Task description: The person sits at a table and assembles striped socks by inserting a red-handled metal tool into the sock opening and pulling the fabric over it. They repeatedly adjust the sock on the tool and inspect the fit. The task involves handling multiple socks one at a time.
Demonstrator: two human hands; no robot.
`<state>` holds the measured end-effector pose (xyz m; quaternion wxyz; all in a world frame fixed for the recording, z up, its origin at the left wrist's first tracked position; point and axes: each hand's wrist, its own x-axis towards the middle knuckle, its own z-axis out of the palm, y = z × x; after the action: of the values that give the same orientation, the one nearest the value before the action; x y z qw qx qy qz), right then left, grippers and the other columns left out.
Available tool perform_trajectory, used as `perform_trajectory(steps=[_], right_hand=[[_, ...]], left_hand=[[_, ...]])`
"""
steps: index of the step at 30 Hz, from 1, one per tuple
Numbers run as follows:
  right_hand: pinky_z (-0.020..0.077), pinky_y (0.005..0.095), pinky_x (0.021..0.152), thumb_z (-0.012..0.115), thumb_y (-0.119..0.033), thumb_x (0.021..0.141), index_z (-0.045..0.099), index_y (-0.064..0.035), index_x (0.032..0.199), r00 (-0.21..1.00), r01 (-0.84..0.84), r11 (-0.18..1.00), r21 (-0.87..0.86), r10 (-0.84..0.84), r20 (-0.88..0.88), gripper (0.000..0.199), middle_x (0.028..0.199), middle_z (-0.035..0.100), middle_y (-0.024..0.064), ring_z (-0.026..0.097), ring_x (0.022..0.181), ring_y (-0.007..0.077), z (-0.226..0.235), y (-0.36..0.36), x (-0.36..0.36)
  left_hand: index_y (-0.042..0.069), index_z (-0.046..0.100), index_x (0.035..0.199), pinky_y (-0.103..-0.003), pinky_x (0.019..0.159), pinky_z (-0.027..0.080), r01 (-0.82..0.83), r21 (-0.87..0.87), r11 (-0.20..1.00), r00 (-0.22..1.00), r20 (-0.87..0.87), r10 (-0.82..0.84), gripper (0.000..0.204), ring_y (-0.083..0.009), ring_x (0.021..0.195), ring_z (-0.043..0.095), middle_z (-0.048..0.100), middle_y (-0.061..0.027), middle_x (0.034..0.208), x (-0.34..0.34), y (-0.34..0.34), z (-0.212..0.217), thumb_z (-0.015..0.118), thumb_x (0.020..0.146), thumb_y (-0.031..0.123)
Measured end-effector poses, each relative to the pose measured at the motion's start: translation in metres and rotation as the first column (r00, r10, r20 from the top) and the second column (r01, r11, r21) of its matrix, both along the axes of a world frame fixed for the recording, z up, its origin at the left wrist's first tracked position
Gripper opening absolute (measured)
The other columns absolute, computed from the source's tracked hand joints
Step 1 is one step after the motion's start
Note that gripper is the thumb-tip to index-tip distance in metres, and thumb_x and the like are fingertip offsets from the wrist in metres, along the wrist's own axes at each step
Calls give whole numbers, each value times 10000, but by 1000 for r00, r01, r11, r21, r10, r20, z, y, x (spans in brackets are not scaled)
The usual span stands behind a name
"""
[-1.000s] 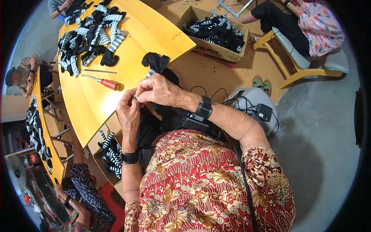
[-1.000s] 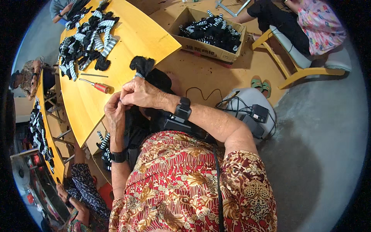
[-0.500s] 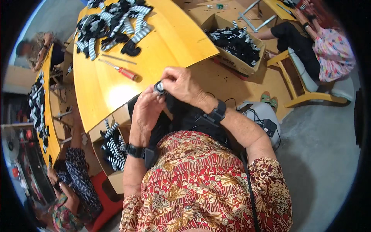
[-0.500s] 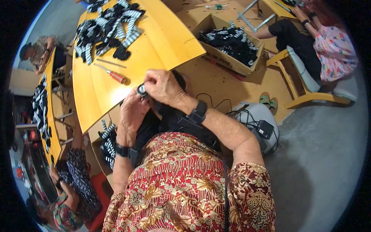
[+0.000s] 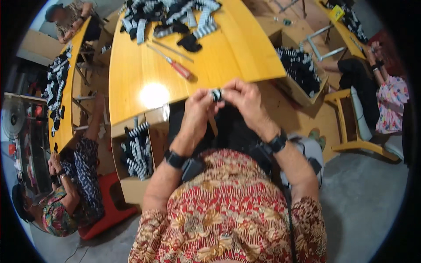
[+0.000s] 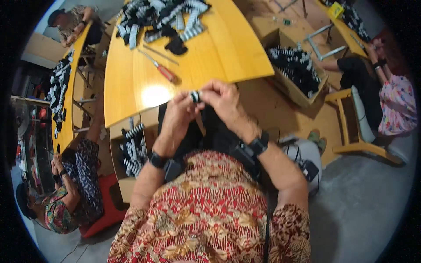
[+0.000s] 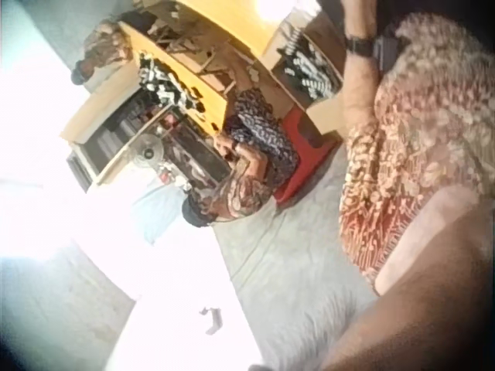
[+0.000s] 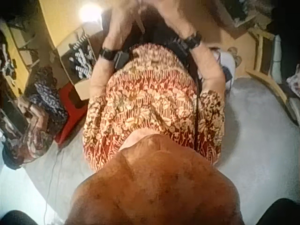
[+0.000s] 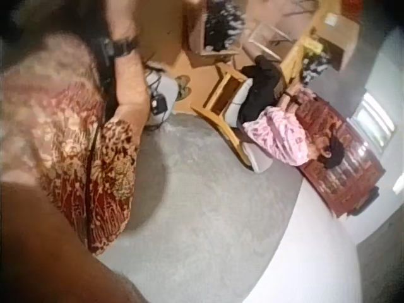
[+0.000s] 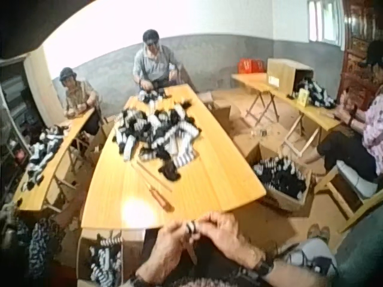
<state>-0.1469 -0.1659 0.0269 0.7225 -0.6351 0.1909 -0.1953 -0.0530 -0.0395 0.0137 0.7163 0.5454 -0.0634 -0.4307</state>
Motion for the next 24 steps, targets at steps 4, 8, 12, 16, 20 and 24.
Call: perform_trajectory(steps=[4, 8, 12, 16, 20, 24], right_hand=[[468, 256, 620, 615, -66, 841, 618, 20, 835, 999, 22, 986, -167, -17, 29, 86, 750, 635, 25, 561, 681, 78, -18, -7, 3], [469, 253, 617, 609, -71, 843, 600, 32, 823, 999, 46, 918, -394, -52, -6, 105, 723, 636, 45, 567, 671, 86, -5, -9, 6], [467, 238, 609, 617, -85, 851, 610, 19, 825, 999, 45, 967, -252, -45, 6, 108, 725, 634, 25, 565, 659, 76, -10, -8, 8], [441, 210, 594, 631, -110, 858, 634, -20, 855, 1000, 26, 998, 60, -27, 9, 90, 742, 629, -6, 538, 654, 41, -3, -6, 7], [425, 187, 605, 659, -115, 851, 639, -44, 899, 1000, 5, 989, 147, -8, 23, 88, 782, 629, -17, 534, 678, 29, 1, -7, 4], [439, 186, 631, 673, -113, 852, 626, -34, 905, 998, -68, 994, 88, 68, -1, 106, 821, 634, -7, 552, 700, 43, -1, -4, 2]], left_hand=[[75, 563, 976, -207, 655, 450, -75, -122, 990, 997, -27, 72, 55, -98, 766, 609, 599, -7, 816, -1, 0, 4, 565, 950, 124], [88, 559, 985, -200, 687, 434, -63, -261, 963, 998, -31, 57, 63, -84, 772, 559, 604, 0, 868, 1, 1, -11, 590, 938, 117], [121, 587, 949, -200, 708, 399, 12, -382, 924, 986, -150, -75, 47, -37, 805, 511, 593, 63, 896, 1, -1, -5, 617, 929, 151], [90, 596, 962, -211, 712, 414, 62, -349, 935, 998, 5, -65, 82, -59, 788, 530, 604, 30, 857, 8, 1, -3, 630, 920, 152], [61, 592, 949, -225, 686, 430, -30, -167, 985, 991, 127, 52, 85, -74, 747, 549, 610, 8, 831, 1, 0, 5, 619, 922, 138], [54, 584, 948, -220, 652, 429, -52, -102, 993, 945, 316, 82, 78, -82, 746, 581, 613, 1, 838, 1, 3, 2, 598, 920, 125]])
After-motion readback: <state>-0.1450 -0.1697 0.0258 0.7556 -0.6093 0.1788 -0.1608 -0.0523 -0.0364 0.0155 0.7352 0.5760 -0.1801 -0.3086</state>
